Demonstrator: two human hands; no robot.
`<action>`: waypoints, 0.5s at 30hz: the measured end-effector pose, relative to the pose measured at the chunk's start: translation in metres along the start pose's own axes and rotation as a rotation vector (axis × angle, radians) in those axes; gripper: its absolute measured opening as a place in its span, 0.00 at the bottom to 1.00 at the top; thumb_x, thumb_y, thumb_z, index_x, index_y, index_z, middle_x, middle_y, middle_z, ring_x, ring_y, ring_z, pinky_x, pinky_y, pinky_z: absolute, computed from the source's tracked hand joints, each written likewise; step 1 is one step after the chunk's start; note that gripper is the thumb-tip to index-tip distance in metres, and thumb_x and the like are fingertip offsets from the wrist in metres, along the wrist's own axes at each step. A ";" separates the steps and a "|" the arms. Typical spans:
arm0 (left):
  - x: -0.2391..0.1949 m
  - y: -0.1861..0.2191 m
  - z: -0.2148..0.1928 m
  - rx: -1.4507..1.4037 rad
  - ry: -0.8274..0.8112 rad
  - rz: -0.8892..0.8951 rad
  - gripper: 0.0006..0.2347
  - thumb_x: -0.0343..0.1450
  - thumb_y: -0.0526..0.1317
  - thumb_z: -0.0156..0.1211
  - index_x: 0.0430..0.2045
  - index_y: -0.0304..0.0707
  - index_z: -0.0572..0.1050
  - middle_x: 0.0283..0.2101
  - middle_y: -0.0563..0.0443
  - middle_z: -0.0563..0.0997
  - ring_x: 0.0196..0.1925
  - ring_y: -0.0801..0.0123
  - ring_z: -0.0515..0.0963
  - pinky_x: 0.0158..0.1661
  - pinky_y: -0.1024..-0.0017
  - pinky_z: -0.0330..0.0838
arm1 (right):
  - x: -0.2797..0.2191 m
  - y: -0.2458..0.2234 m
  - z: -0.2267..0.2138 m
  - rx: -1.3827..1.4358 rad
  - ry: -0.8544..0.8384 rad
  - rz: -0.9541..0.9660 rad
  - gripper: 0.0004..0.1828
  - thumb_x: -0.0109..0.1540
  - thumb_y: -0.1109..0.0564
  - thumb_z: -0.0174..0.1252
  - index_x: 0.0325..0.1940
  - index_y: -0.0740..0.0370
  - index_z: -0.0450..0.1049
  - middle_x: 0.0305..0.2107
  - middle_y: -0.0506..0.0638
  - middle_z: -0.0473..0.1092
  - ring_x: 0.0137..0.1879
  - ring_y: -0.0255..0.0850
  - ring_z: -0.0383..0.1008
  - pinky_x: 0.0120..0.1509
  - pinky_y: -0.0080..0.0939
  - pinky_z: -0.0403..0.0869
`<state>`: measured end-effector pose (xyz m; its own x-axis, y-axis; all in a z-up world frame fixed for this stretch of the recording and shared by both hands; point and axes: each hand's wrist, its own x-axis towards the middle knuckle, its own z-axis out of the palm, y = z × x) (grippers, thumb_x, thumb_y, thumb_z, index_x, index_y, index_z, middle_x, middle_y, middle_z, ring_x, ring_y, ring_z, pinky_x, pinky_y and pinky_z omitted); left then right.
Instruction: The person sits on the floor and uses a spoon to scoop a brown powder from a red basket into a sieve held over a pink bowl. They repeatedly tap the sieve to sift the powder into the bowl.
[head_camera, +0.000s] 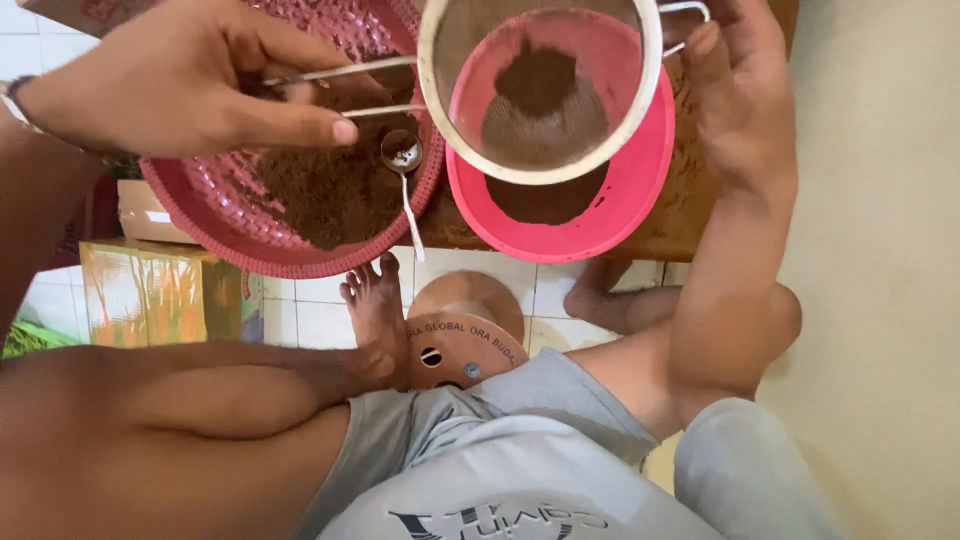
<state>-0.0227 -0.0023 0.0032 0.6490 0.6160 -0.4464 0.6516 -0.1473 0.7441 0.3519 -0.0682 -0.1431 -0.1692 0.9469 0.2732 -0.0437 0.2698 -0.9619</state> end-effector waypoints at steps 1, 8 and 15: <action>0.001 0.003 -0.001 0.015 -0.022 -0.014 0.16 0.70 0.33 0.64 0.53 0.34 0.81 0.14 0.54 0.70 0.13 0.77 0.56 0.12 0.77 0.47 | 0.002 -0.003 0.001 -0.026 -0.011 -0.016 0.36 0.76 0.35 0.46 0.74 0.68 0.58 0.68 0.59 0.63 0.70 0.47 0.65 0.77 0.44 0.65; 0.002 0.011 -0.001 0.075 -0.038 0.011 0.13 0.69 0.33 0.66 0.48 0.38 0.84 0.14 0.53 0.73 0.11 0.75 0.59 0.11 0.76 0.50 | -0.001 -0.007 -0.005 -0.087 -0.019 -0.028 0.36 0.75 0.34 0.48 0.75 0.65 0.58 0.64 0.59 0.64 0.66 0.46 0.66 0.74 0.45 0.67; 0.005 0.021 0.002 0.121 -0.022 0.007 0.14 0.68 0.35 0.67 0.48 0.39 0.85 0.11 0.51 0.74 0.09 0.73 0.62 0.10 0.74 0.54 | -0.003 -0.019 -0.003 -0.087 -0.032 -0.063 0.40 0.72 0.30 0.48 0.74 0.63 0.56 0.64 0.58 0.62 0.69 0.48 0.63 0.75 0.45 0.65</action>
<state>-0.0045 -0.0041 0.0157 0.6612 0.5977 -0.4535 0.6892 -0.2449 0.6820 0.3565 -0.0756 -0.1254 -0.2001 0.9220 0.3315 0.0299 0.3439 -0.9385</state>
